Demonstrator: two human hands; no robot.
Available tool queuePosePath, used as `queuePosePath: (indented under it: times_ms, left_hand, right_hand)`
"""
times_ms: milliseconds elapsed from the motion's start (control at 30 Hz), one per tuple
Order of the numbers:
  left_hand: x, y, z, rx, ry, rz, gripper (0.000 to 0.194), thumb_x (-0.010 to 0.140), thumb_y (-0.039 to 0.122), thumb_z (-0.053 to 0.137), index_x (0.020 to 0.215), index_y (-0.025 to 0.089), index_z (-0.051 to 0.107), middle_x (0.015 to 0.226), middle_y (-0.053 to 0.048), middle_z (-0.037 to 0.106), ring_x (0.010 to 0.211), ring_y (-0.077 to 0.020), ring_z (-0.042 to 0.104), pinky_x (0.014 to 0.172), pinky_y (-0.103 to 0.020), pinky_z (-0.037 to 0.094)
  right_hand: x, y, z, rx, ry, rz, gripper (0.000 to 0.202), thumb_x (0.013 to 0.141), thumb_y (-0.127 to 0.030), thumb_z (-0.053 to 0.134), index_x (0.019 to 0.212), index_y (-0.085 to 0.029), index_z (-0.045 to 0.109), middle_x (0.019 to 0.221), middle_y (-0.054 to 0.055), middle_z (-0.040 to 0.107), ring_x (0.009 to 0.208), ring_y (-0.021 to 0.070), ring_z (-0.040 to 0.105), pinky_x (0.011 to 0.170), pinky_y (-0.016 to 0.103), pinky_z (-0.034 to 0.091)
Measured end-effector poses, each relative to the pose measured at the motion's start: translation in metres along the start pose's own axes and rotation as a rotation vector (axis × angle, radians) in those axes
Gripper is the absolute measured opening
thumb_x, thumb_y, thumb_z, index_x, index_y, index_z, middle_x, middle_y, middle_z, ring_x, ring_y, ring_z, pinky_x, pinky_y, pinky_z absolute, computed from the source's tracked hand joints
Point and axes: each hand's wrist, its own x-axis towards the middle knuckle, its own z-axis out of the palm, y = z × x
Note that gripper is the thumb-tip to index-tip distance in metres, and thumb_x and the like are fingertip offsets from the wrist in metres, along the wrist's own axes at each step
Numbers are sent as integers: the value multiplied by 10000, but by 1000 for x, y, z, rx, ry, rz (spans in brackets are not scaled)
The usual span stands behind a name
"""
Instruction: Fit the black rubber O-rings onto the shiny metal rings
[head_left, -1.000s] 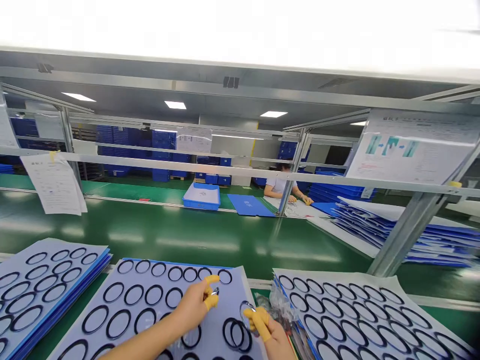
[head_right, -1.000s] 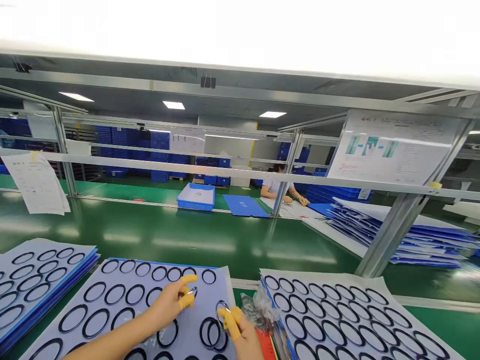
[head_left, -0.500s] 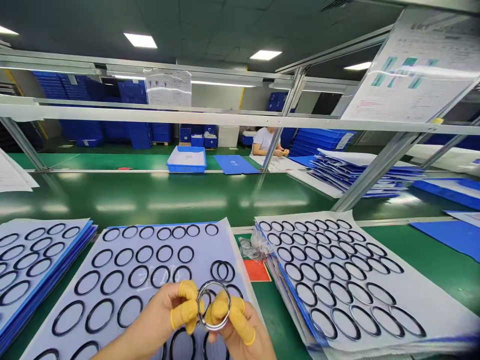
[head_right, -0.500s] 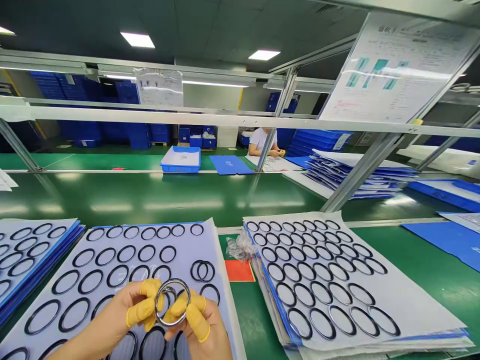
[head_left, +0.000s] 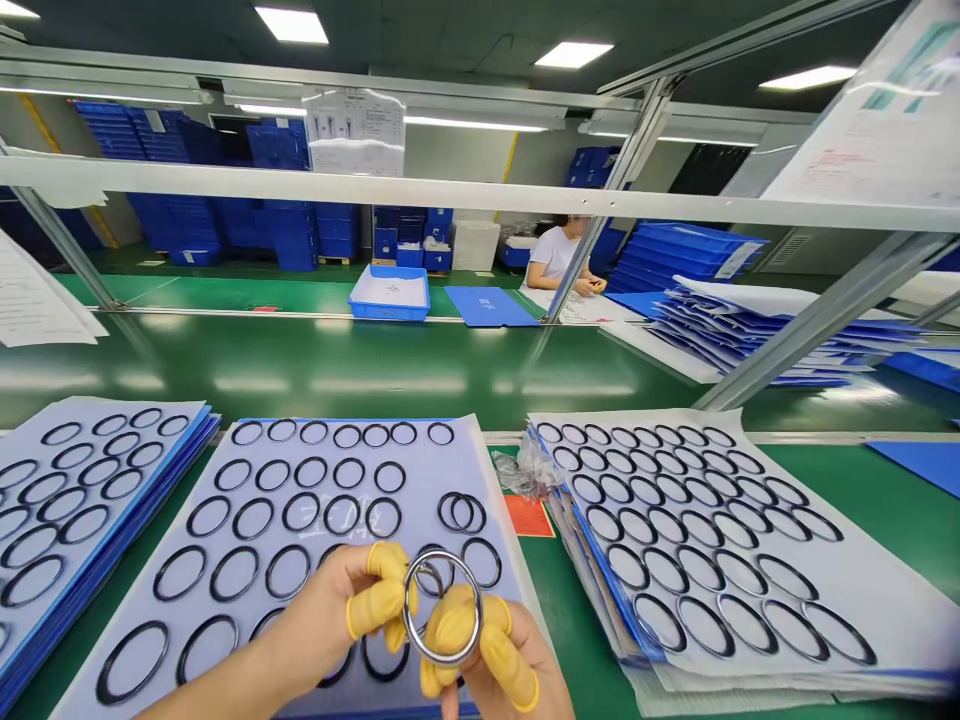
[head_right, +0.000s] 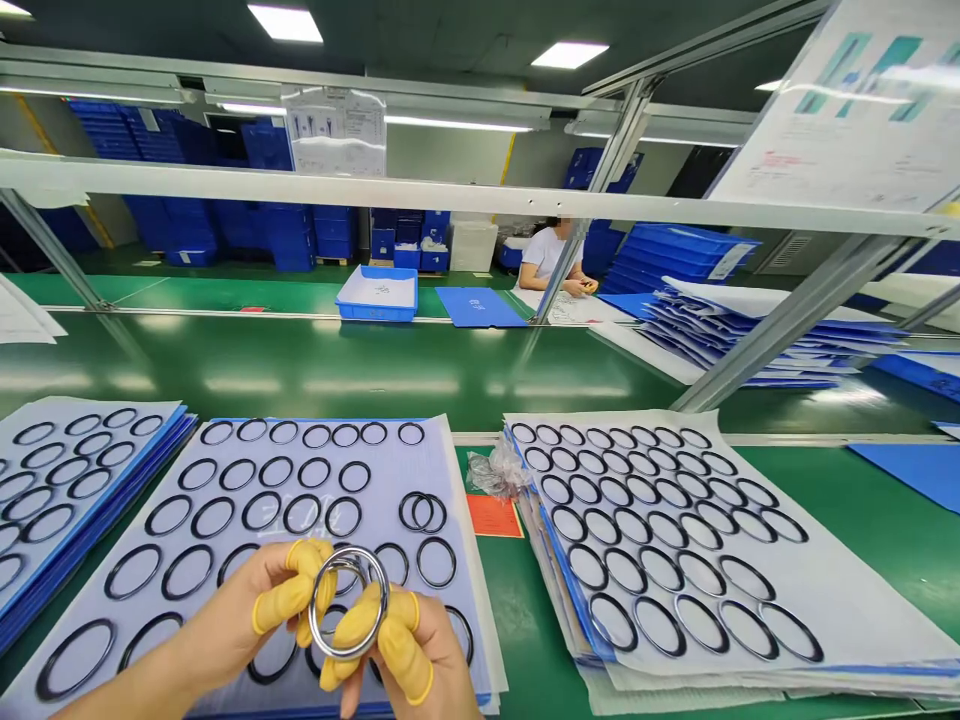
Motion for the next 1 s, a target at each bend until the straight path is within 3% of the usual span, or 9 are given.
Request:
queuePosePath:
  times_ms: [267,433,533,833,1000]
  left_hand:
    - [-4,2,-1,-59,25,11,363,789,467,703,651,138,636,623,16,512,537,-78,493,545,-186,382]
    - [-5,9,-2,-226,91,-36,263,785,395,734,942,186,758,742,-46,637,650,-122,591,562,-187,446]
    - [-7,15,-2,-307,105,-63,250,769,355,758,971,207,761,740,-48,652,627,-112,605,529,-163,463]
    - [-9,13,3,-402,126,-102,302,685,316,832,956,216,743,649,-13,663,505,-87,598,450,-131,447]
    - [-7,12,3,-326,134,-36,283,682,348,831,909,200,747,644,-17,680,583,-100,606,539,-154,466]
  right_hand:
    - [-3,-4,8,-4,18,-5,359,804,-540,642,769,-190,709,597,32,579,496,134,485,492,276,387]
    - [-3,-9,-5,153,161,-213,243,828,-421,642,708,-214,684,535,-20,424,455,101,353,441,238,340]
    - [-1,-8,-15,168,209,-301,277,839,-447,608,696,-217,667,542,-24,404,456,98,308,442,237,342]
    - [4,14,-2,-55,87,-147,303,729,-488,727,730,-190,677,565,-37,425,476,84,338,475,231,289]
    - [3,14,2,-77,21,-147,287,733,-437,734,650,-179,642,527,-29,450,476,91,351,460,224,286]
